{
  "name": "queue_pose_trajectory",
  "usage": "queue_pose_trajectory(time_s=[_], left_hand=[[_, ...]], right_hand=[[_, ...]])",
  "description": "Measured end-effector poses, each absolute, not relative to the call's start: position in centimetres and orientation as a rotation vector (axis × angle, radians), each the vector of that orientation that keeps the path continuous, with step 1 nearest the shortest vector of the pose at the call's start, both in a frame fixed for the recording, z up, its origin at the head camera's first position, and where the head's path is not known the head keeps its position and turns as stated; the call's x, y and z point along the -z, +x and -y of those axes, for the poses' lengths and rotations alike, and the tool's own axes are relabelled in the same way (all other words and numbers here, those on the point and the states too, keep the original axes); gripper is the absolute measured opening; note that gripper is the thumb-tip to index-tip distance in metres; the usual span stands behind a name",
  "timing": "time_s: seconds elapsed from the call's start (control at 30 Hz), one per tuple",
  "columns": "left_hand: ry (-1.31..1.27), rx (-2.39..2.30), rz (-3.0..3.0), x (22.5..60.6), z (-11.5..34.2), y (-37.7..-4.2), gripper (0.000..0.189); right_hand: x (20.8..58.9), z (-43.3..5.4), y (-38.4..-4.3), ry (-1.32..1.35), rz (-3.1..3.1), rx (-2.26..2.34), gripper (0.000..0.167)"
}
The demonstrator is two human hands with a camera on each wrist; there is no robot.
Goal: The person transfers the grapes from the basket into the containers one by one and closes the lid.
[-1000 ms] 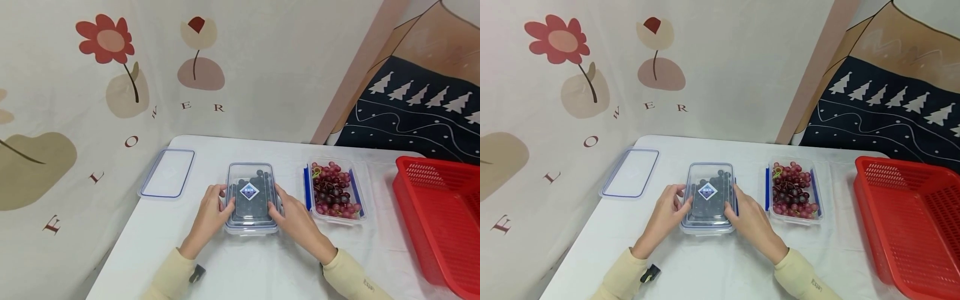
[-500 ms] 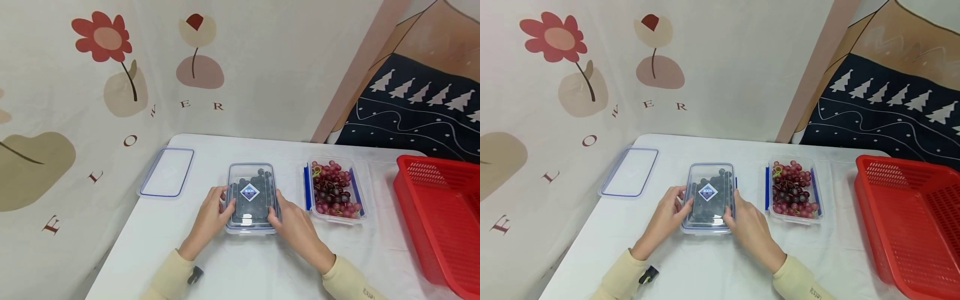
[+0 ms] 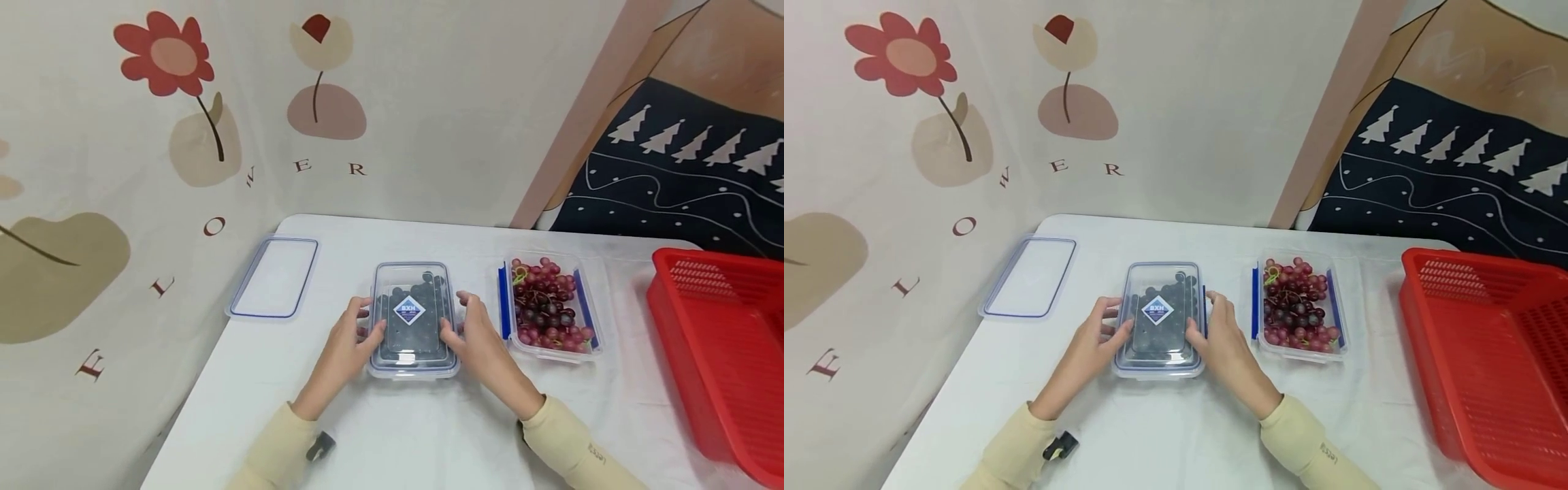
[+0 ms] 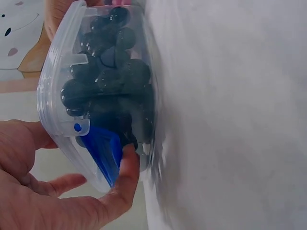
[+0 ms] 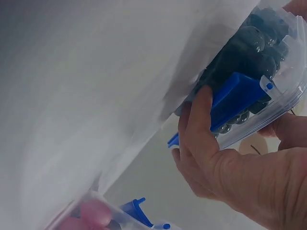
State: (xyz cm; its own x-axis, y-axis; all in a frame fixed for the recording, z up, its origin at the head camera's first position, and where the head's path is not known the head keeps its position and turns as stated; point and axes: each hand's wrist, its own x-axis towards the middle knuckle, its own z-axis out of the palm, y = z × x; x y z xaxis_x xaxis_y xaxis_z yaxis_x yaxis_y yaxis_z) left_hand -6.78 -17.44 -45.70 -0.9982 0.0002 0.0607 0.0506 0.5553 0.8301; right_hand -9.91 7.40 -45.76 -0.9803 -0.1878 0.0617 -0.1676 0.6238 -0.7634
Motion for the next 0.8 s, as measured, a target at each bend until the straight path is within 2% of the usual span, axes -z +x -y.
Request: queue_pose_trajectory(time_s=[0.1, 0.2, 0.3, 0.37, 0.57, 0.73, 0.8], left_hand=[[0.029, 1.496, 2.745, 45.41, 17.67, -6.78, 0.048], [0.082, 1.514, 2.745, 44.97, 17.67, -6.78, 0.057], [0.076, 1.501, 2.758, 44.91, 17.56, -6.74, 0.066], [0.040, 1.494, 2.758, 45.03, 17.50, -6.60, 0.069], [-0.080, 1.469, 2.735, 45.25, 17.28, -6.41, 0.063], [-0.098, 1.421, 2.728, 44.92, 16.95, -6.51, 0.060], [-0.091, 1.406, 2.739, 44.92, 16.94, -6.50, 0.061]], right_hand=[[45.86, -7.30, -10.10, -0.299, -2.804, 1.338, 0.076], [45.73, -7.30, -9.98, -0.283, -2.824, 1.271, 0.079], [45.44, -7.40, -9.70, -0.294, -2.860, 1.163, 0.070], [45.39, -7.46, -9.53, -0.344, -2.904, 1.110, 0.056], [45.38, -7.26, -9.19, -0.542, -3.060, 1.070, 0.018], [45.36, -7.27, -9.28, -0.574, -3.095, 1.073, 0.014], [45.33, -7.41, -9.30, -0.545, -3.058, 1.085, 0.026]])
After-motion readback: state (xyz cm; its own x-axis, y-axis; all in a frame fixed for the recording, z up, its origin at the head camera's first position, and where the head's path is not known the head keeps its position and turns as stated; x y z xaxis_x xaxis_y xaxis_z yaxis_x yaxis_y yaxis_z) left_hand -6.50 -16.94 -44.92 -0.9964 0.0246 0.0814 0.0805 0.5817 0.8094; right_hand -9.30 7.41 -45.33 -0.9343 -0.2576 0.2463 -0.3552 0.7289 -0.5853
